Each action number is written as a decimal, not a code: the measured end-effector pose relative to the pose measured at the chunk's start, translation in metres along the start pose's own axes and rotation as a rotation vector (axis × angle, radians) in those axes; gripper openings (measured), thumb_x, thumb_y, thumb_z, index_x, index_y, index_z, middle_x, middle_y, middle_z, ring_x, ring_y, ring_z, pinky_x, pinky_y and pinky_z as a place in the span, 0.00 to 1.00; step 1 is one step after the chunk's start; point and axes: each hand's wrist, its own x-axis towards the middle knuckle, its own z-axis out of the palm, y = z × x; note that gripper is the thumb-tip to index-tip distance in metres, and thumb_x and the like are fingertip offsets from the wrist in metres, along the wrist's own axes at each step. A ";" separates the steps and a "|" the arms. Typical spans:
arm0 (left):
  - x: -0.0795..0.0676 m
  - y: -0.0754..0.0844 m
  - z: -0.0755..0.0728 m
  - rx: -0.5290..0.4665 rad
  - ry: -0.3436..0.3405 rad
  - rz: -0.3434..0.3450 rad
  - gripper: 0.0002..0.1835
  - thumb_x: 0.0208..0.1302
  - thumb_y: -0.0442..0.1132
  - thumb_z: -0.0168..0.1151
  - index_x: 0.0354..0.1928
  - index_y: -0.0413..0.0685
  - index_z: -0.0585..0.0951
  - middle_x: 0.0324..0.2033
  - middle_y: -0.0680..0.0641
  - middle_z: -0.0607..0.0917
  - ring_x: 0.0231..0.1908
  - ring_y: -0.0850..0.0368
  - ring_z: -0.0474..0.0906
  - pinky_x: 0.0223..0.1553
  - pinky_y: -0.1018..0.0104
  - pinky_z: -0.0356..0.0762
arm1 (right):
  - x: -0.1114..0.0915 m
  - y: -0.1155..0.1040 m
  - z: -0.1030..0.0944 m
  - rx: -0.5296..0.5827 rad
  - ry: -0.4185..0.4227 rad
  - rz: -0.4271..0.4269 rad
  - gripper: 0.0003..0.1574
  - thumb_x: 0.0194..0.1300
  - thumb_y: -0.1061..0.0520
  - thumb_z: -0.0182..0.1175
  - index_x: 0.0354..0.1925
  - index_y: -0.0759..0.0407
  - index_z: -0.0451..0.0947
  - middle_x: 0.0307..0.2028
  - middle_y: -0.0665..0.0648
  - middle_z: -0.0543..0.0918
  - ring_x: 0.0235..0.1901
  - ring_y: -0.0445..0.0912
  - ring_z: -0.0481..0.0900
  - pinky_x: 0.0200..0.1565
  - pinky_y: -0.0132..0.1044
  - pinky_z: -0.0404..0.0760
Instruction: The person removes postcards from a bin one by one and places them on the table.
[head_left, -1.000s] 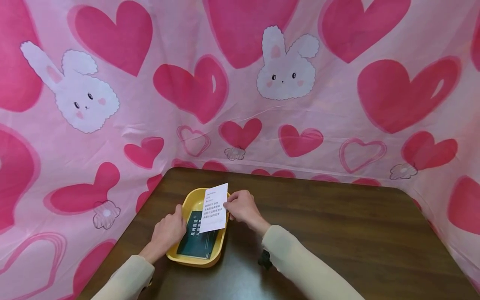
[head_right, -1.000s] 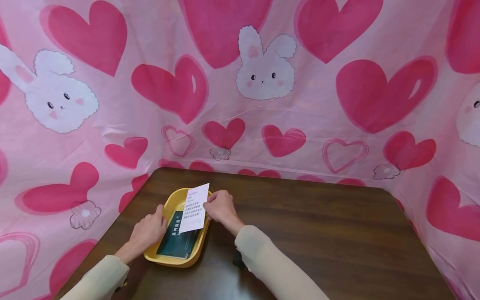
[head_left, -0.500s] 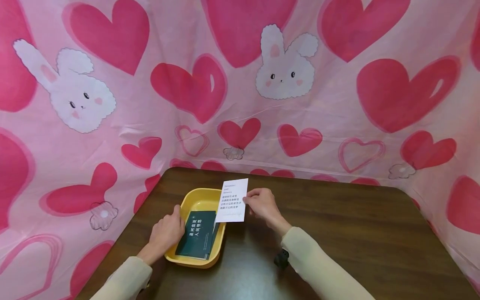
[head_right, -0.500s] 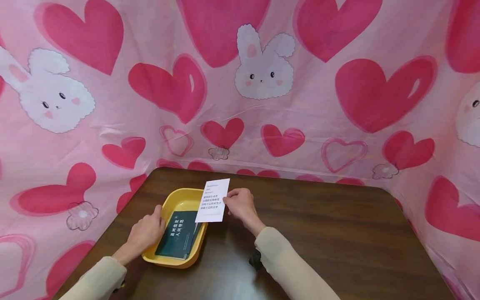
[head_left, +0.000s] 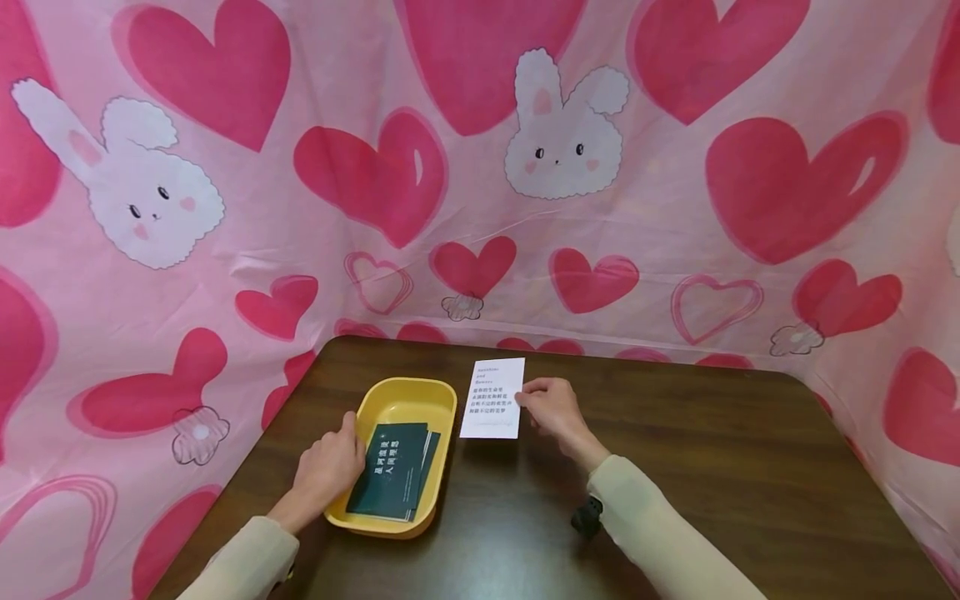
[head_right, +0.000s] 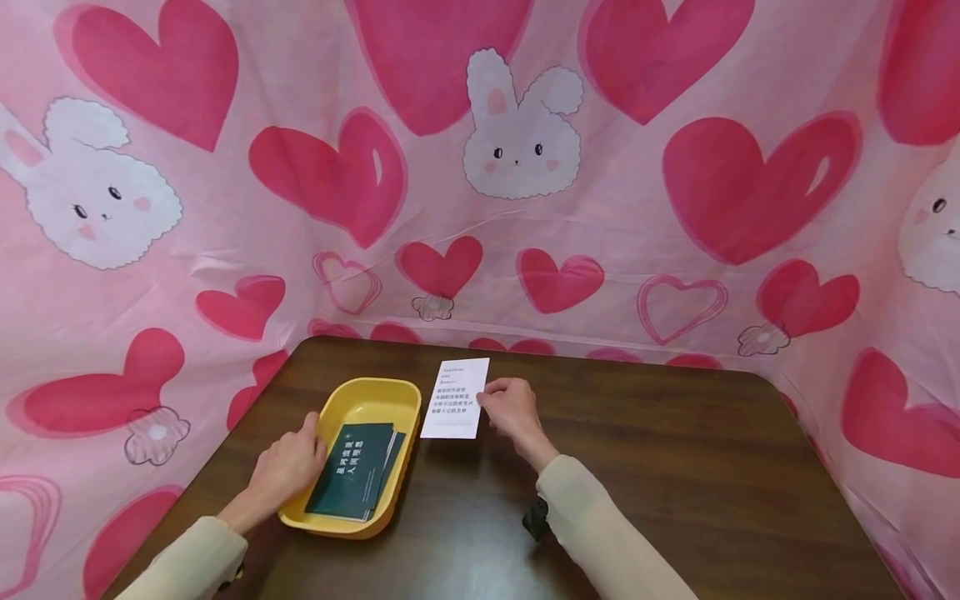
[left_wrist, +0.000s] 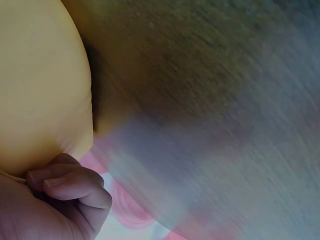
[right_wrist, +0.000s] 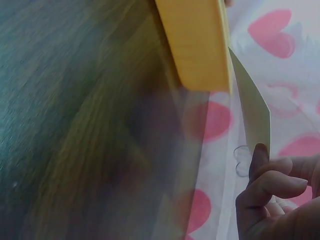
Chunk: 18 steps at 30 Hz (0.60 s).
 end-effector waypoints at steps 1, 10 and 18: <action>0.000 0.000 0.000 -0.002 0.000 -0.001 0.28 0.75 0.40 0.59 0.68 0.35 0.63 0.27 0.44 0.76 0.22 0.53 0.74 0.32 0.54 0.87 | 0.001 0.001 -0.001 -0.007 0.003 0.005 0.13 0.70 0.58 0.66 0.47 0.66 0.85 0.25 0.64 0.81 0.18 0.47 0.72 0.21 0.37 0.72; -0.001 -0.005 0.000 0.001 0.022 0.005 0.24 0.75 0.40 0.59 0.65 0.37 0.64 0.26 0.45 0.75 0.21 0.53 0.74 0.29 0.56 0.86 | 0.005 0.008 -0.004 -0.044 -0.003 0.018 0.13 0.71 0.59 0.65 0.47 0.68 0.84 0.17 0.55 0.73 0.15 0.44 0.65 0.18 0.34 0.65; 0.001 -0.004 0.000 0.019 0.025 0.022 0.25 0.75 0.41 0.59 0.65 0.36 0.65 0.25 0.46 0.75 0.20 0.53 0.74 0.29 0.56 0.86 | 0.007 0.022 -0.004 -0.080 0.002 0.036 0.11 0.70 0.60 0.65 0.44 0.68 0.84 0.16 0.53 0.71 0.14 0.44 0.65 0.17 0.34 0.65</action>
